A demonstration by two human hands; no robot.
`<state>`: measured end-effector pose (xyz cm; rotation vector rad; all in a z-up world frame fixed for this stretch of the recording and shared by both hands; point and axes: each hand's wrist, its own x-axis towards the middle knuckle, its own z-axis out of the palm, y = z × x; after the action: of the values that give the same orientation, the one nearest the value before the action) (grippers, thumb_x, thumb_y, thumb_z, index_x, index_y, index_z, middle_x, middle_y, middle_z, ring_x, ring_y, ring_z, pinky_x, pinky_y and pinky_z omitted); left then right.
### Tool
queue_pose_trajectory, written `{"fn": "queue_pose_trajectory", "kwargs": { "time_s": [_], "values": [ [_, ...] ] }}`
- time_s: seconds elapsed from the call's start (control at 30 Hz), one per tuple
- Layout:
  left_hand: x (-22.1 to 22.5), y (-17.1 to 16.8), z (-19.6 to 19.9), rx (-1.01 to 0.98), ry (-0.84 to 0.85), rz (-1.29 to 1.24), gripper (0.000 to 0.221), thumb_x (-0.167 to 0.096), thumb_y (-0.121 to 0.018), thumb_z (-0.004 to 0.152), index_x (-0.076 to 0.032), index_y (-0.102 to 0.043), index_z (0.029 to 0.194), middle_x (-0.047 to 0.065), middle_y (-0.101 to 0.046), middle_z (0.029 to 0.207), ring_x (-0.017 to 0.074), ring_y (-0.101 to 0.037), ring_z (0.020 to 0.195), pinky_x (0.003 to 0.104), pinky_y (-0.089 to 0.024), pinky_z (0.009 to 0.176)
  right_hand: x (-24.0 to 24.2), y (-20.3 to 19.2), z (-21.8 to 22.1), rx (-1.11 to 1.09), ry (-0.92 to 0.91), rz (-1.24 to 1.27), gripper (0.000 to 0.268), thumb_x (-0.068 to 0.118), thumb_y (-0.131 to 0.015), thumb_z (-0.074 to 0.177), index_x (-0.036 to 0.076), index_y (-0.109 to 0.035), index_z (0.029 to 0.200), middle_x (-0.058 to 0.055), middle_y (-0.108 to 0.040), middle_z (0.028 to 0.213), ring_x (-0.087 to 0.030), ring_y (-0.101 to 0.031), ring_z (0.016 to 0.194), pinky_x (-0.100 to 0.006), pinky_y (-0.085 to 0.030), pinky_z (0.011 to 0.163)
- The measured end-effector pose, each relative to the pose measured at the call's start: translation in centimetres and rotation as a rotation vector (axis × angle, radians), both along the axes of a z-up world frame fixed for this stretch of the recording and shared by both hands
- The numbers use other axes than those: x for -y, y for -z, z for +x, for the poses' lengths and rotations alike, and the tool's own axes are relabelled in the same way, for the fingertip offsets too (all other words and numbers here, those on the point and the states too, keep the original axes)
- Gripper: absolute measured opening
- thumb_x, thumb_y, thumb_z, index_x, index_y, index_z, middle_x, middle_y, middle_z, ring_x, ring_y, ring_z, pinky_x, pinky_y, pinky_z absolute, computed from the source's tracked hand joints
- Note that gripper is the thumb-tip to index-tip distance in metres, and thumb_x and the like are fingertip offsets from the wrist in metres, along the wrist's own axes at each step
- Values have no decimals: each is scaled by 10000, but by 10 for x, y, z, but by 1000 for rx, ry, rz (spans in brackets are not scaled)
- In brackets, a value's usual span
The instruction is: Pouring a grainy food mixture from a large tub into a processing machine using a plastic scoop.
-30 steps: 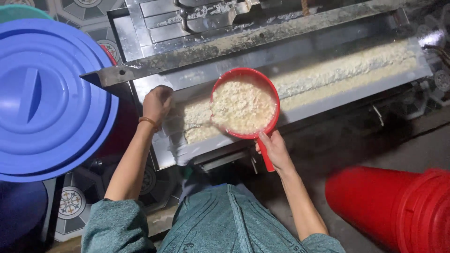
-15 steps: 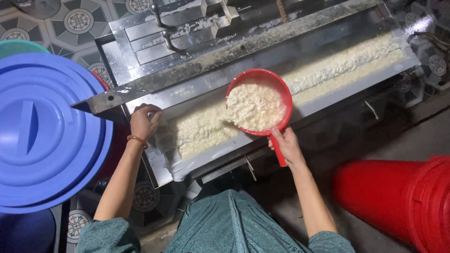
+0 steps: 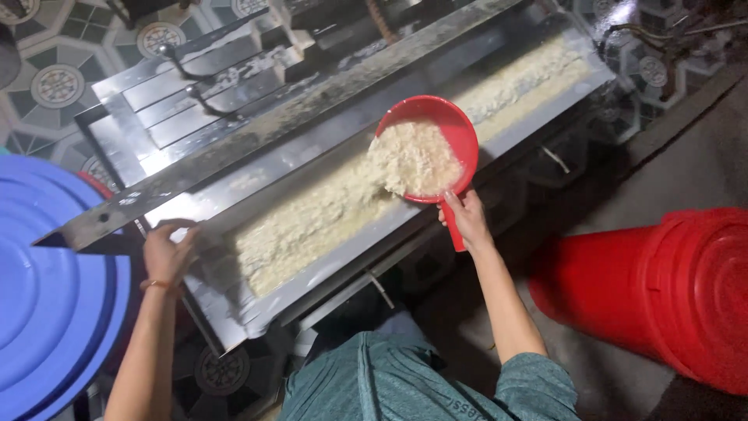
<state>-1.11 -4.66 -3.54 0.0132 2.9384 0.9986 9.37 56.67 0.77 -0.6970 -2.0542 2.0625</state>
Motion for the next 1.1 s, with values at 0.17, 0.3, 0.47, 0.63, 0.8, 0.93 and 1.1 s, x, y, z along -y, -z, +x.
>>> {"fn": "queue_pose_trajectory", "kwargs": {
  "time_s": [0.17,0.3,0.47,0.63,0.8,0.93,1.1],
  "values": [
    [-11,3,10,-2,-176,-90,234,-425,-736,997,-208,-810,1042,100,-777,945,307,-723,961,392,-489,913,-39,-39,-15,153,-39,59,323,313,-640,996,37,-507,1099,-160,-675,821,-157,-634,592,-305,-529,572],
    [-18,6,11,59,-311,-228,243,-454,-719,1008,-246,-814,1092,141,-751,859,356,-715,860,476,-509,824,-92,-45,-39,123,-103,225,321,304,-652,987,43,-534,1133,-112,-661,734,-151,-629,566,-296,-536,553],
    [-29,11,22,59,-447,-287,222,-397,-748,1037,-206,-831,1112,97,-694,716,262,-681,663,442,-513,626,-151,-38,-65,93,-154,270,451,251,-643,981,47,-496,1354,-95,-636,677,-144,-621,547,-283,-527,531],
    [-24,16,29,16,-504,-312,231,-389,-777,1006,-204,-841,1130,162,-778,979,381,-712,1024,500,-538,847,-202,-19,-91,74,-105,203,301,302,-666,990,48,-522,1065,-108,-650,715,-144,-628,552,-288,-551,521],
    [-29,6,33,42,-556,-348,256,-450,-800,991,-252,-839,1147,175,-780,981,394,-712,1028,502,-511,891,-239,-17,-103,80,-79,311,321,299,-663,990,32,-529,1110,-102,-655,667,-158,-625,537,-307,-547,555],
    [-24,18,41,-51,-455,-227,141,-269,-846,1096,-136,-823,1134,53,-741,940,143,-661,847,339,-456,629,-269,-10,-113,41,-41,369,440,314,-678,974,25,-538,1275,-97,-656,655,-153,-610,504,-301,-554,538],
    [-22,37,34,-33,-508,-31,201,-251,-764,1189,-53,-749,1221,123,-677,1047,241,-614,902,385,-453,725,-307,-3,-127,-25,29,230,350,264,-678,981,33,-549,1211,-105,-662,749,-134,-621,541,-267,-533,488]
  ]
}}
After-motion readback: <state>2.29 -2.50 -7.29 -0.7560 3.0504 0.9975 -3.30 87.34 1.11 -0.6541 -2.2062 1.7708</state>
